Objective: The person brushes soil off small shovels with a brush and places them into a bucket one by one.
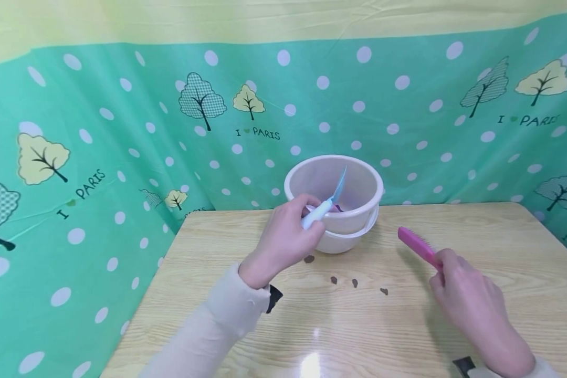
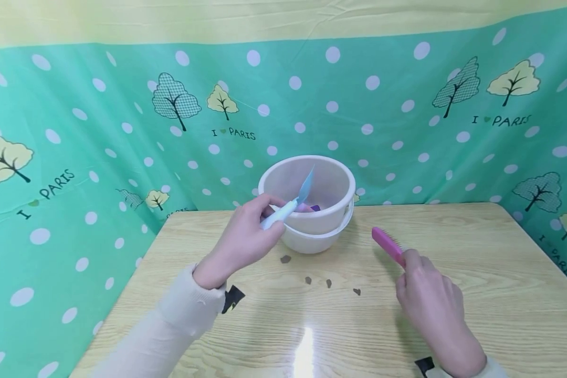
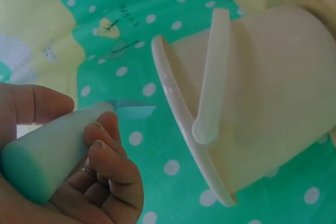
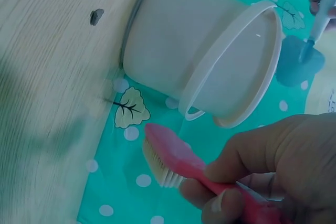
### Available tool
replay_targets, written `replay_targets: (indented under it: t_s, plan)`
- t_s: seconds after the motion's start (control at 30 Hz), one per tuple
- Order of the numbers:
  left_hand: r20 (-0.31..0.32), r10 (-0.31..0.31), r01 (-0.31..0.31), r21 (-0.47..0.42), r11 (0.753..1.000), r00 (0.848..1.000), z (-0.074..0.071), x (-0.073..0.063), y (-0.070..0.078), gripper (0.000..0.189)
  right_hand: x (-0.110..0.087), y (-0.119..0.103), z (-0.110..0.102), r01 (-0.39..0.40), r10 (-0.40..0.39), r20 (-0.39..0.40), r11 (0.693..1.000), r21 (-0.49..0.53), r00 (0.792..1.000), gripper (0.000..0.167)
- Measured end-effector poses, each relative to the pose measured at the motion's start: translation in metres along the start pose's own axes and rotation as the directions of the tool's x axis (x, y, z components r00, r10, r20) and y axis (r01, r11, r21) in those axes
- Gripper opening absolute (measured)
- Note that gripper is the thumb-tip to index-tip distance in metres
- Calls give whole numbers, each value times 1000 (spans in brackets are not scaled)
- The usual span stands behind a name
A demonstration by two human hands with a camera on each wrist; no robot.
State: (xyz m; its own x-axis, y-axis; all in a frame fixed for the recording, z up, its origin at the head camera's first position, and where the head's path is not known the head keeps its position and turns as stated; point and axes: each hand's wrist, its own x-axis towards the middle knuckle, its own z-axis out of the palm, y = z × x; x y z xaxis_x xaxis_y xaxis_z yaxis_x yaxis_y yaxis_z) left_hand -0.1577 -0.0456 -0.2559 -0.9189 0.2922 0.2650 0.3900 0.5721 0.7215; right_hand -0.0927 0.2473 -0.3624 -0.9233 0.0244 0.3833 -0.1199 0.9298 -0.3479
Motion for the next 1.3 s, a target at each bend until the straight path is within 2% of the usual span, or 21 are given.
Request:
replay_targets:
  t_s: [0.1,0.27,0.4,0.53,0.67,0.83,1.07,1.3]
  plan:
    - [-11,6,-6,71,997,1000,0,10,-2,27,-1,1,-1,-32,32,10,999,-21,999,29]
    - [2,-23,22,78,997,1000,0,27,-9,22,-2,3,0,-51,52,10,998,-36,999,21]
    - [15,-30,28,133,991,999,2,41,-11,20,0,5,0,-55,55,-5,998,-40,998,19]
    - [38,-64,55,197,979,997,3,55,-11,18,2,7,1,-53,54,1,998,-44,999,22]
    - [70,-103,81,266,961,992,6,66,-12,18,1,10,3,-64,66,39,997,-43,997,24]
    - [113,-138,92,337,937,984,10,74,-14,20,2,14,5,-86,90,90,995,-42,992,27]
    - [139,-124,56,417,907,982,14,80,-15,23,4,23,9,-93,97,131,995,-40,987,26]
    - [154,-140,53,469,882,978,18,86,-14,27,5,32,11,-97,103,168,994,-44,980,25]
